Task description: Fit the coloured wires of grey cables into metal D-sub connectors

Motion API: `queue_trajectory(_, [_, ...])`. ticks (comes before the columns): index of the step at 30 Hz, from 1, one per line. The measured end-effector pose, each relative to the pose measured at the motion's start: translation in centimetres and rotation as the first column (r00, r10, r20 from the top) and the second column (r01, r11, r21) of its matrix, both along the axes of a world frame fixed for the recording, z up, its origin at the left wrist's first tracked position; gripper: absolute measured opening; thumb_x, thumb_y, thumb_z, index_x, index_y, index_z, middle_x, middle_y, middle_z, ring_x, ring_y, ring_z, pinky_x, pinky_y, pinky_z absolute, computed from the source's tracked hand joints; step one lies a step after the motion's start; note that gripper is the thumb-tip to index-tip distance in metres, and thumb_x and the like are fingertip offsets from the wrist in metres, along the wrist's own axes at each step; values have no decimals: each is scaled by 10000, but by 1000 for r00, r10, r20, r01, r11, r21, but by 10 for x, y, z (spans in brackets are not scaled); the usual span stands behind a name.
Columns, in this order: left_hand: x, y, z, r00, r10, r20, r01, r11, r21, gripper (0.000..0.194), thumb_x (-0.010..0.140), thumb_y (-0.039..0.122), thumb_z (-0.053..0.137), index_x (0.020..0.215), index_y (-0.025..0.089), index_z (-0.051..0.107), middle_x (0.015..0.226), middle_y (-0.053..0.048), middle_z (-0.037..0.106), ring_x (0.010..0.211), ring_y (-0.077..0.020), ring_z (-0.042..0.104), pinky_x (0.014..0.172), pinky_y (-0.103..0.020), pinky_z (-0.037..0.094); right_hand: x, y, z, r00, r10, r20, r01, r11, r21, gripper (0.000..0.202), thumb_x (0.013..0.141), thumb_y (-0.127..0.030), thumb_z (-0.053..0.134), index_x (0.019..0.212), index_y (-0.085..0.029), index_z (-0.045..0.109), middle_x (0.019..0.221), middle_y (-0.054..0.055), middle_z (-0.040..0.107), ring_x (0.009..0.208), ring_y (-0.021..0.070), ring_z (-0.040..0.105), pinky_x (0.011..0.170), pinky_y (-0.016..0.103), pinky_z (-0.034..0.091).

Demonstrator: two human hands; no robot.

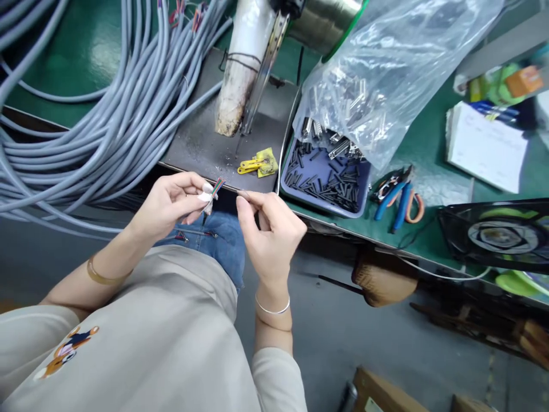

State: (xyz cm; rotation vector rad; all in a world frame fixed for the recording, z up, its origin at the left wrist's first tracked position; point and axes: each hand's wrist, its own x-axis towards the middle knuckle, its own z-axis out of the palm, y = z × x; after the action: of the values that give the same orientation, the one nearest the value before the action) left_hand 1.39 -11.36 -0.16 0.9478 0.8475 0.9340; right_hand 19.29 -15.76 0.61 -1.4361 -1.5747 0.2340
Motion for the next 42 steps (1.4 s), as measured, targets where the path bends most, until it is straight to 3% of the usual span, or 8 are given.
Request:
queue_trajectory(3, [4,3,6,998,-40,-40,40,999,3,257,692,267,870,771,144,659,596,9,660,407,-40,463,387,-163,352,-5,7,-5,979,73,-188,-105,981,-165,101,900,-266,686,906,-200,762,745,-27,664,471,54,381,436,216,303])
queue_trajectory(8, [4,6,2,987,-95,-127,106,991,83,171,763,253,794,797,136,674,616,6,656,451,-51,485,429,-165,387,-5,15,-9,921,132,-368,-202,967,-158,74,854,-216,701,788,-183,702,727,-39,625,473,42,362,423,198,270])
queue_trajectory(11, [4,6,-4,970,-60,-235,120,961,249,101,819,229,718,813,131,696,674,-9,677,533,-72,540,507,-182,426,-5,15,-7,959,125,-256,-166,975,-148,100,866,-160,675,769,-182,665,722,-48,608,469,33,344,433,204,264])
queue_trajectory(17, [11,1,-7,889,194,-416,124,771,624,90,878,144,617,833,146,695,713,3,666,564,-69,481,572,-203,413,-6,12,-3,991,114,76,-111,993,-43,87,892,-124,648,856,-199,673,786,-15,663,690,98,599,625,229,457])
queue_trajectory(23, [8,4,0,999,-32,13,30,992,125,106,880,240,674,882,155,609,653,21,647,436,-46,458,419,-171,350,-1,9,-5,945,84,-317,-162,960,-227,135,875,-191,682,742,-203,664,652,-55,556,497,60,405,456,235,280])
queue_trajectory(29, [4,11,-1,990,-104,92,108,993,-37,165,842,258,739,842,138,627,668,4,673,436,-30,453,425,-158,352,0,14,-11,925,-67,-373,0,984,-176,100,908,-268,685,917,-227,775,796,1,708,646,103,612,511,229,409])
queue_trajectory(36, [11,10,1,995,-78,58,83,993,-82,349,589,182,941,781,135,654,653,48,632,554,-29,527,545,-126,454,1,24,-10,877,120,-465,-222,960,-172,133,864,-167,729,901,-271,802,835,-15,737,729,102,647,567,214,454])
queue_trajectory(42, [12,11,3,994,-100,-38,97,992,-79,345,643,329,928,740,130,664,587,13,661,432,-32,441,412,-163,350,2,24,-7,871,151,-468,-266,945,-191,102,843,-169,725,851,-240,798,783,-3,716,672,105,610,541,226,432])
